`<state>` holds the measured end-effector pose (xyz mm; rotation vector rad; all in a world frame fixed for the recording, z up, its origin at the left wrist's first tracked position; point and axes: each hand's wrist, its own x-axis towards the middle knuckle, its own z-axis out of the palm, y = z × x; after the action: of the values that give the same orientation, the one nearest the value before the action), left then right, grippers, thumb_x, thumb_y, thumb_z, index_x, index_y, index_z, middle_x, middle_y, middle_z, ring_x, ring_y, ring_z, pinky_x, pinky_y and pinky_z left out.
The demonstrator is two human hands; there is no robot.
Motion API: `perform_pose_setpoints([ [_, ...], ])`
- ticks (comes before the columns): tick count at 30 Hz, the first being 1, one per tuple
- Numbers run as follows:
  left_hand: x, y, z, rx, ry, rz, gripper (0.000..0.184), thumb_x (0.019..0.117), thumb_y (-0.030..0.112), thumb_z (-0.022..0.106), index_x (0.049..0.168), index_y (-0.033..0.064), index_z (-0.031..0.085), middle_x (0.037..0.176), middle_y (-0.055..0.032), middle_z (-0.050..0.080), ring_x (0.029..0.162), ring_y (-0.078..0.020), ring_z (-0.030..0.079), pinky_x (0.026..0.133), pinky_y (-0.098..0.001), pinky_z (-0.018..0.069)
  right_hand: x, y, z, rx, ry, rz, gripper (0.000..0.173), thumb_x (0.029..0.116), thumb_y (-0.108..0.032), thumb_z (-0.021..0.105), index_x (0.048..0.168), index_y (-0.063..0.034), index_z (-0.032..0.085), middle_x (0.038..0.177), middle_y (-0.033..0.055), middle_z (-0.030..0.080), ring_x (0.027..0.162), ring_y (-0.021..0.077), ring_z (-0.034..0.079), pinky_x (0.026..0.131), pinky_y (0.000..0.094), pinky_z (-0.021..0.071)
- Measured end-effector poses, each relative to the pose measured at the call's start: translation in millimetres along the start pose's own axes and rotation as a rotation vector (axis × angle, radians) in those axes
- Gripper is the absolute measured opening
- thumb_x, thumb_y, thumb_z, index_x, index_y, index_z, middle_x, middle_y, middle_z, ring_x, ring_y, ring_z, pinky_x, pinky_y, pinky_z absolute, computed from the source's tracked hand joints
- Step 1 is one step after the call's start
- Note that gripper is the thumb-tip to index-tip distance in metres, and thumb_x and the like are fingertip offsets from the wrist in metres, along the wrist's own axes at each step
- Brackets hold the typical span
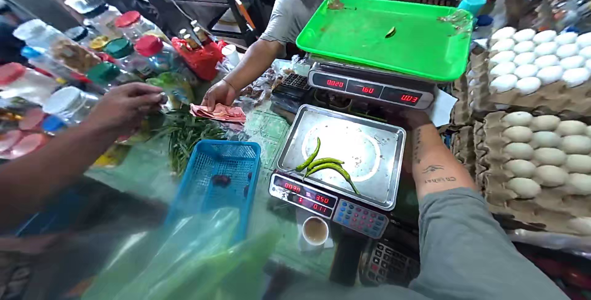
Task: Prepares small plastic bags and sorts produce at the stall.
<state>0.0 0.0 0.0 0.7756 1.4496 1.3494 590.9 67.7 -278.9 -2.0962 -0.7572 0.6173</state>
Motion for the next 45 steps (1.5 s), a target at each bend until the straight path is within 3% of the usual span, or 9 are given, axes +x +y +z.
perform_pose_setpoints([
  [8, 4, -23, -57, 0.160, 0.024, 0.012, 0.021, 0.1028, -0.010, 0.037, 0.104, -0.0092, 0.058, 0.086, -0.0038, 0.064, 0.078, -0.0046, 0.063, 0.082, -0.0219, 0.0558, -139, -22, -45, 1.276, 0.423, 0.275, 0.016, 0.1081, -0.027, 0.042, 0.117, -0.0163, 0.051, 0.095, -0.0014, 0.063, 0.086, 0.0110, 0.067, 0.079, 0.0301, 0.0586],
  [12, 40, -75, -126, 0.203, -0.148, 0.407, 0.017, 0.1036, 0.008, 0.053, 0.113, 0.0063, 0.067, 0.089, 0.0058, 0.074, 0.075, -0.0072, 0.071, 0.069, -0.0287, 0.0632, -278, -100, 2, 1.100, 0.124, -0.122, 0.026, 0.1123, -0.022, 0.030, 0.114, -0.0164, 0.056, 0.095, -0.0047, 0.069, 0.090, 0.0113, 0.070, 0.086, 0.0324, 0.0593],
  [17, 33, -72, -114, 0.444, -0.540, 0.997, 0.011, 0.0975, 0.013, 0.065, 0.107, 0.0095, 0.069, 0.112, -0.0040, 0.067, 0.103, -0.0069, 0.066, 0.091, -0.0240, 0.0576, -426, -203, 118, 0.884, -0.967, -0.342, 0.091, 0.0861, -0.064, 0.070, 0.154, -0.0095, 0.043, 0.153, 0.0075, 0.053, 0.138, 0.0244, 0.053, 0.109, 0.0464, 0.0503],
  [22, 35, -85, -127, 0.694, -1.082, 1.292, 0.031, 0.1021, 0.040, 0.061, 0.110, 0.0126, 0.072, 0.118, -0.0137, 0.070, 0.108, -0.0259, 0.069, 0.093, -0.0405, 0.0576, -466, -261, 171, 0.678, -0.917, -0.222, 0.042, 0.0917, -0.011, 0.074, 0.130, -0.0016, 0.058, 0.111, 0.0025, 0.074, 0.102, 0.0121, 0.072, 0.093, 0.0329, 0.0616],
  [27, 92, -34, -175, 0.332, -0.839, 1.130, 0.050, 0.0939, 0.047, 0.073, 0.133, 0.0172, 0.064, 0.131, -0.0063, 0.065, 0.122, -0.0182, 0.061, 0.102, -0.0380, 0.0531, -482, -266, 171, 0.324, -1.086, -0.435, 0.022, 0.1082, -0.020, 0.052, 0.122, -0.0102, 0.067, 0.103, -0.0051, 0.076, 0.090, 0.0045, 0.073, 0.082, 0.0280, 0.0643],
  [30, 128, -20, -174, 0.545, -1.097, 1.057, 0.084, 0.0865, 0.059, 0.075, 0.153, 0.0166, 0.047, 0.156, -0.0109, 0.047, 0.143, -0.0270, 0.046, 0.116, -0.0520, 0.0418, -494, -275, 178, 0.063, -1.247, -0.545, 0.027, 0.1075, -0.030, 0.054, 0.117, -0.0097, 0.069, 0.096, -0.0055, 0.073, 0.088, -0.0020, 0.067, 0.082, 0.0243, 0.0593],
  [32, 140, -26, -172, 0.537, -1.310, 0.988, 0.063, 0.0890, 0.049, 0.077, 0.138, 0.0114, 0.064, 0.129, -0.0063, 0.069, 0.124, -0.0183, 0.061, 0.113, -0.0447, 0.0451, -501, -277, 181, 0.008, -1.287, -0.608, 0.033, 0.1086, -0.035, 0.050, 0.108, -0.0076, 0.069, 0.087, -0.0069, 0.068, 0.080, -0.0061, 0.063, 0.075, 0.0195, 0.0556],
  [37, 150, -48, -197, 0.344, -1.296, 0.688, 0.023, 0.0972, 0.025, 0.072, 0.097, 0.0013, 0.074, 0.081, -0.0024, 0.071, 0.068, -0.0003, 0.061, 0.065, -0.0174, 0.0523, -529, -254, 162, 0.220, -0.856, -0.413, 0.038, 0.1086, -0.049, 0.044, 0.109, -0.0229, 0.072, 0.093, -0.0172, 0.073, 0.086, -0.0081, 0.068, 0.079, 0.0165, 0.0590],
  [45, 165, -66, -234, 0.762, -1.117, 0.770, 0.034, 0.1055, 0.042, 0.055, 0.114, 0.0153, 0.075, 0.097, 0.0009, 0.076, 0.090, -0.0110, 0.071, 0.083, -0.0377, 0.0586, -550, -258, 231, 0.539, -0.421, -0.382, 0.021, 0.1002, -0.009, 0.059, 0.114, -0.0038, 0.075, 0.099, 0.0004, 0.077, 0.090, 0.0093, 0.073, 0.084, 0.0287, 0.0625],
])
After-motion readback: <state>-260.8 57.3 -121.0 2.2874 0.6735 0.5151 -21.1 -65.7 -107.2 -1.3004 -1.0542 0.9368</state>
